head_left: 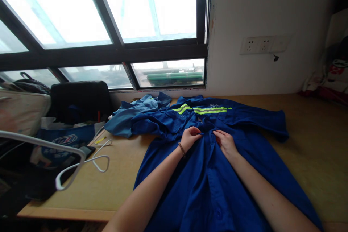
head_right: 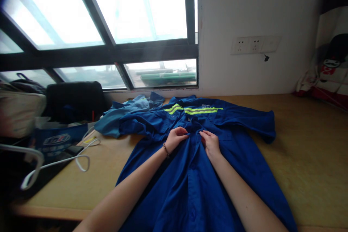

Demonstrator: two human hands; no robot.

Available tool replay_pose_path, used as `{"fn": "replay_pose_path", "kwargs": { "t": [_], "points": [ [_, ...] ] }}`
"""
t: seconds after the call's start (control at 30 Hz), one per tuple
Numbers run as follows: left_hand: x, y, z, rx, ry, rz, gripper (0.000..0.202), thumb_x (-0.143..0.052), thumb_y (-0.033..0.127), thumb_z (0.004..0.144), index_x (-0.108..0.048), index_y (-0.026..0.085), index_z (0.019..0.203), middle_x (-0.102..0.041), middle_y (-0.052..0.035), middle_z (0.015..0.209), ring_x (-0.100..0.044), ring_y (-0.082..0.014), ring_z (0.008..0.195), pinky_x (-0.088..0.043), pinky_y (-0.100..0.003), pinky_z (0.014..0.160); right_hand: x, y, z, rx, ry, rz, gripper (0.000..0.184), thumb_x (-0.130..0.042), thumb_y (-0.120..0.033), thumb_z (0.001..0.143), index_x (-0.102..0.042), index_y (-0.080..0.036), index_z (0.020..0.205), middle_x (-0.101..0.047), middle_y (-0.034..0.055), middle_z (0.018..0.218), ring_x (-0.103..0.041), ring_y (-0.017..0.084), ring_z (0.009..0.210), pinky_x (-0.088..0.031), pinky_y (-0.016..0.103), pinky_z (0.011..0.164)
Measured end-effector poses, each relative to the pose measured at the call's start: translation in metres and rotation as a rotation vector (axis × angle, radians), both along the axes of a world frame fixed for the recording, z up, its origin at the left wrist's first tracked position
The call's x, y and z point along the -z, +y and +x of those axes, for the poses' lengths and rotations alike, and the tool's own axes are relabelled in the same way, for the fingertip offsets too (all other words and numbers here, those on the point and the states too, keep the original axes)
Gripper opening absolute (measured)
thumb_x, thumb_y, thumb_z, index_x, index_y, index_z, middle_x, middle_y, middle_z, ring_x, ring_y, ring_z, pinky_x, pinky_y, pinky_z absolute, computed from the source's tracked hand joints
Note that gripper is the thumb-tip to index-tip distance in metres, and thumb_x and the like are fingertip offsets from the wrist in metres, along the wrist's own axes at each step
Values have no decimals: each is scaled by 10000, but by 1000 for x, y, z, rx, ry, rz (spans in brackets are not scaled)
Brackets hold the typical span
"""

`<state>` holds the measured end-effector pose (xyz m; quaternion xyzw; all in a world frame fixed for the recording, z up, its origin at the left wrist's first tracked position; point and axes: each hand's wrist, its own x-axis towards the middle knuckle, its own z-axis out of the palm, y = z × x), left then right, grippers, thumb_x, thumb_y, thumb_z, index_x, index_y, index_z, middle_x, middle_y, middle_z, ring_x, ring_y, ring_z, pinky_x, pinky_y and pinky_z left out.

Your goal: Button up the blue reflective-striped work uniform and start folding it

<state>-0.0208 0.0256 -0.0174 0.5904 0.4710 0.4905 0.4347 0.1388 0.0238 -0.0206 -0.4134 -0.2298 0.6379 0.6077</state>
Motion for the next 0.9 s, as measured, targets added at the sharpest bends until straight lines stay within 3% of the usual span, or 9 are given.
{"fn": "replay_pose_path", "kwargs": {
  "t": [0.1, 0.23, 0.33, 0.43, 0.5, 0.57, 0.7, 0.83, 0.9],
  "points": [
    [-8, 3, -8, -132, 90, 66, 115, -595, 165, 621, -558, 135, 725, -596, -7, 689, -559, -111, 625, -444, -222, 600, -4, 3, 5, 58, -2, -5, 275, -751, -158, 446, -607, -147, 680, -644, 13, 580, -609, 162, 535, -508, 248, 504],
    [-28, 4, -28, -403, 424, 219, 121, -529, 131, 646, -544, 162, 762, -569, 8, 682, -533, -113, 612, -422, -230, 609, -10, 10, 17, 151, 4, 14, 271, -749, -149, 445, -601, -153, 672, -634, 0, 561, -606, 161, 532, -509, 245, 486],
    [-39, -1, -32, -401, 722, 251, 159, -497, 75, 637, -552, 160, 760, -556, -18, 718, -534, -136, 653, -415, -248, 640, -13, 13, 23, 189, -9, 35, 274, -753, -161, 445, -600, -154, 672, -631, -4, 556, -604, 159, 529, -508, 244, 481],
    [-44, -17, -15, -380, 909, 312, 269, -436, 25, 655, -564, 152, 854, -539, -79, 913, -540, -157, 766, -409, -257, 682, -15, 13, 26, 195, -29, 48, 281, -755, -182, 453, -604, -154, 687, -632, -5, 563, -606, 160, 533, -510, 251, 484],
    [-47, -30, 3, -299, 884, 357, 269, -425, 68, 709, -554, 159, 927, -523, -90, 993, -540, -151, 794, -408, -246, 689, -15, 13, 26, 201, -15, 39, 300, -758, -181, 445, -607, -153, 703, -636, -5, 573, -605, 159, 536, -509, 252, 489],
    [-48, -41, 17, -69, 801, 297, 160, -459, 172, 746, -565, 161, 864, -570, -60, 867, -550, -137, 717, -408, -220, 624, -15, 14, 26, 205, 6, 29, 327, -763, -168, 426, -611, -150, 716, -640, -4, 584, -600, 146, 532, -503, 238, 494],
    [-39, -44, 24, 381, 678, -58, 137, -559, 284, 689, -536, 155, 649, -542, 17, 530, -520, -107, 487, -356, -190, 462, -9, 16, 27, 199, -50, 18, 357, -769, -184, 420, -621, -142, 743, -640, -1, 601, -586, 125, 522, -478, 215, 488],
    [-24, -31, 16, 478, 454, -354, 196, -567, 327, 684, -495, 154, 626, -486, 43, 417, -449, -87, 357, -308, -190, 394, -6, 15, 28, 196, -197, 53, 350, -745, -252, 478, -615, -141, 784, -636, 18, 648, -594, 154, 587, -479, 255, 536],
    [-20, -25, 12, 484, 231, -451, 230, -592, 354, 668, -481, 156, 628, -454, 53, 391, -429, -81, 339, -276, -182, 366, -15, 9, 29, 283, -429, 159, 341, -707, -288, 541, -608, -141, 832, -636, 42, 739, -591, 168, 652, -478, 280, 587]
  ]
}}
